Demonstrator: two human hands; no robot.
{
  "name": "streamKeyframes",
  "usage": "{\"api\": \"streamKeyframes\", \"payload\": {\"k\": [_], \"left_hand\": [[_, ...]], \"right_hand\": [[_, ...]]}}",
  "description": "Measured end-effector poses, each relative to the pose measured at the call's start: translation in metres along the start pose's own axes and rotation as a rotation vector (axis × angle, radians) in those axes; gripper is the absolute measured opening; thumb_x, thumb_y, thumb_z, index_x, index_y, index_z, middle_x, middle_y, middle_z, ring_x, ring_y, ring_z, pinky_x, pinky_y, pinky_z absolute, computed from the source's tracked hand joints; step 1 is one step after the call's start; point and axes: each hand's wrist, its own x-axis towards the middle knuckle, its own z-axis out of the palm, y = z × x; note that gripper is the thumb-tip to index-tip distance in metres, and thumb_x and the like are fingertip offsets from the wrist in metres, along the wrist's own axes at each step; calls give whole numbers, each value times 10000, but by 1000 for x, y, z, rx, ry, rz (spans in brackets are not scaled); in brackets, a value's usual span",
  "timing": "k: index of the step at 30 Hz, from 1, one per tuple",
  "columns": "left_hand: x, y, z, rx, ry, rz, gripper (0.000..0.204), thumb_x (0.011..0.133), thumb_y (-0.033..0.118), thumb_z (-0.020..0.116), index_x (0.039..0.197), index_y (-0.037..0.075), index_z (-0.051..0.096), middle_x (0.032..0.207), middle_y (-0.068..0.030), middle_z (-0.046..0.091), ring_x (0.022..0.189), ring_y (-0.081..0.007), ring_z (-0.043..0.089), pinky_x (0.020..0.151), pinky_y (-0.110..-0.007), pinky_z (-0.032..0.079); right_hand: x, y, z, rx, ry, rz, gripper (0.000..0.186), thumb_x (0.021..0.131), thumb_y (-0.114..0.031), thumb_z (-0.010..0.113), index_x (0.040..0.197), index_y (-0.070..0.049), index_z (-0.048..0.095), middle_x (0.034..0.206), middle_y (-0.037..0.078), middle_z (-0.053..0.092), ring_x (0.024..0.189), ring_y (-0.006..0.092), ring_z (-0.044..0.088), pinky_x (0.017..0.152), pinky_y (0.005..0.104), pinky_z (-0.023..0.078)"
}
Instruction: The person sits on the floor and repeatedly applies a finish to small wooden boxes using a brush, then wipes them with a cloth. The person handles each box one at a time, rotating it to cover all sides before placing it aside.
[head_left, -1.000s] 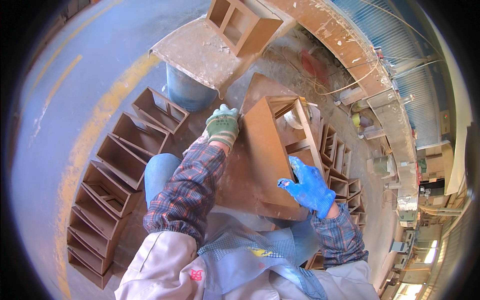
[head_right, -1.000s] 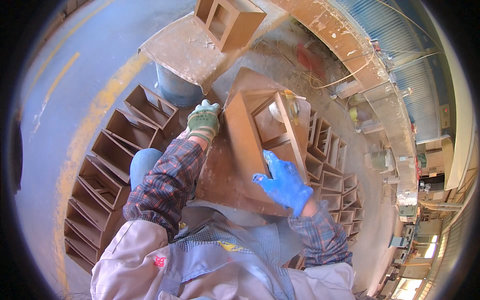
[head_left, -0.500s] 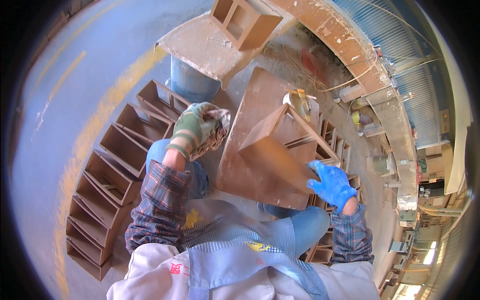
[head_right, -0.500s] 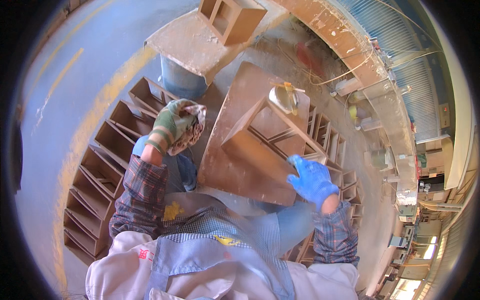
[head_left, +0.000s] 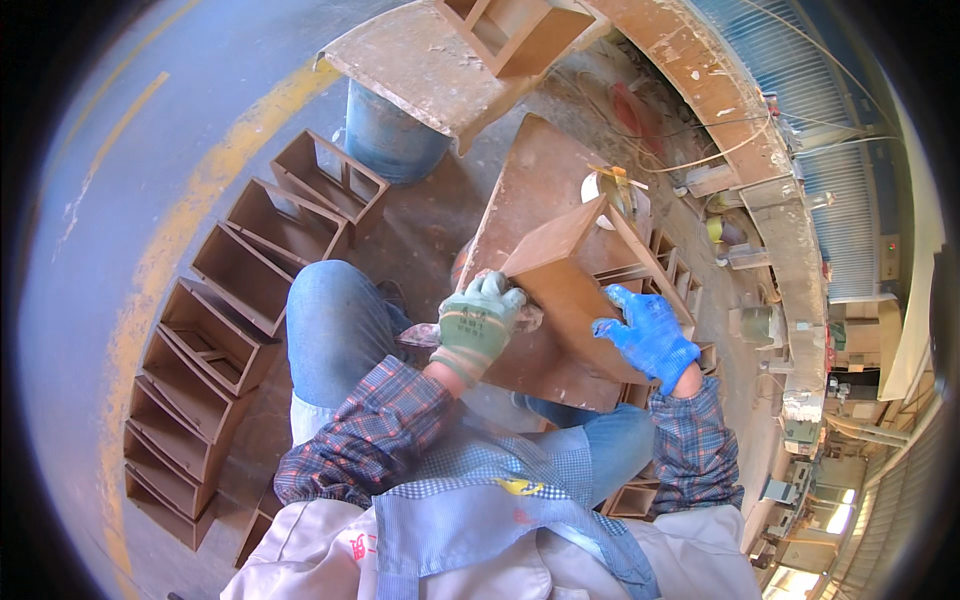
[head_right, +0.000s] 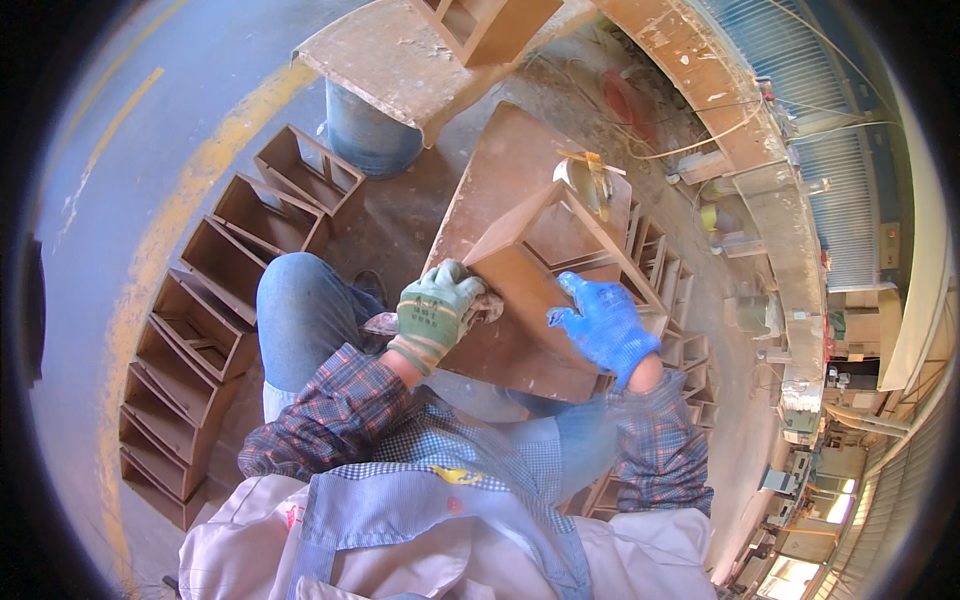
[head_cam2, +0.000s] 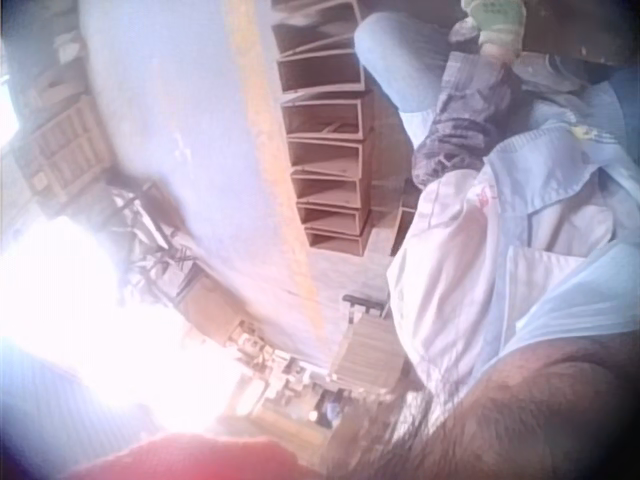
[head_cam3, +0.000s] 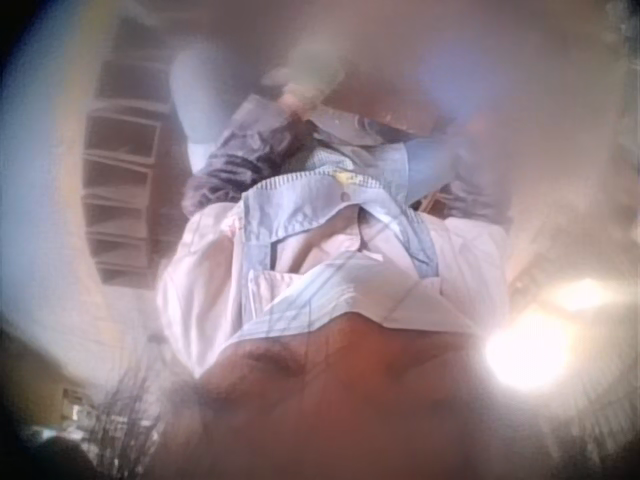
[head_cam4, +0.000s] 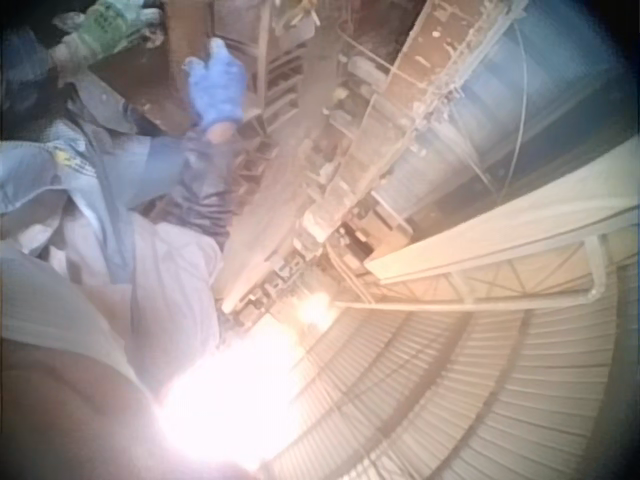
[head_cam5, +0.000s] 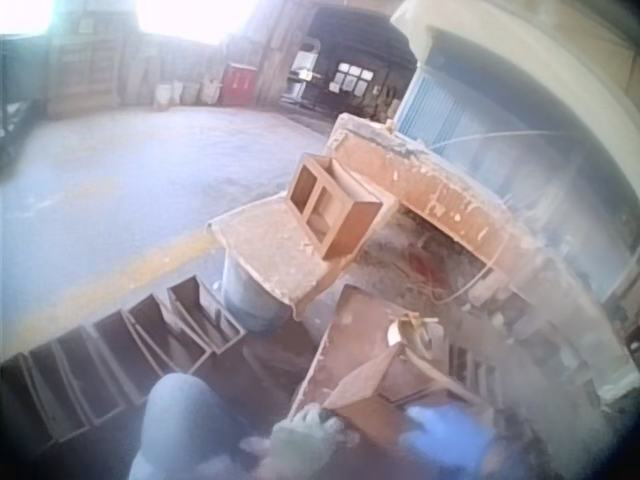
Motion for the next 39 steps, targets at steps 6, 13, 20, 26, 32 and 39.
{"api": "streamKeyframes", "payload": {"k": [6,13,20,26,32,39], "left_hand": [[35,-26,-32,227,-90,-340,203,800,295,768,986,216,744,1038,-42,645,956,-282,680,805,-428,571],[45,-21,-105,-840,-103,-81,272,770,69,727,1042,61,738,1008,-101,692,997,-256,664,917,-357,524],[108,12,-81,-826,-164,-72,242,821,85,694,1057,67,746,1005,-117,712,934,-268,691,853,-357,549],[178,2,-26,-962,-222,-219,259,912,207,653,1120,72,729,983,-195,738,920,-365,708,830,-393,541],[154,-38,21,-282,-365,-247,316,906,255,694,1189,119,724,1190,-167,710,1108,-315,691,910,-403,552],[72,-15,-26,165,-535,-95,185,909,174,646,1087,175,698,1123,-134,651,1018,-333,696,840,-446,578]], "right_hand": [[-5,0,-6,-71,-50,-49,544,885,-328,737,1301,9,635,1160,256,695,1060,435,664,907,502,538],[-15,-3,-12,-32,-151,-39,494,889,-298,728,1283,-10,651,1202,248,684,1057,425,673,905,487,549],[-12,1,-12,-98,-133,-175,480,888,-292,731,1272,-16,646,1140,240,700,977,426,685,843,492,558],[-11,1,-15,3,-133,-247,469,878,-263,739,1267,-22,640,1074,213,720,897,408,699,777,478,567],[-10,3,-11,-39,-100,-284,464,883,-251,732,1282,-37,631,1079,212,718,912,395,702,777,472,568],[-13,4,-8,-37,-96,-237,444,887,-246,713,1274,-43,634,1117,215,709,947,404,695,812,484,563]]}}
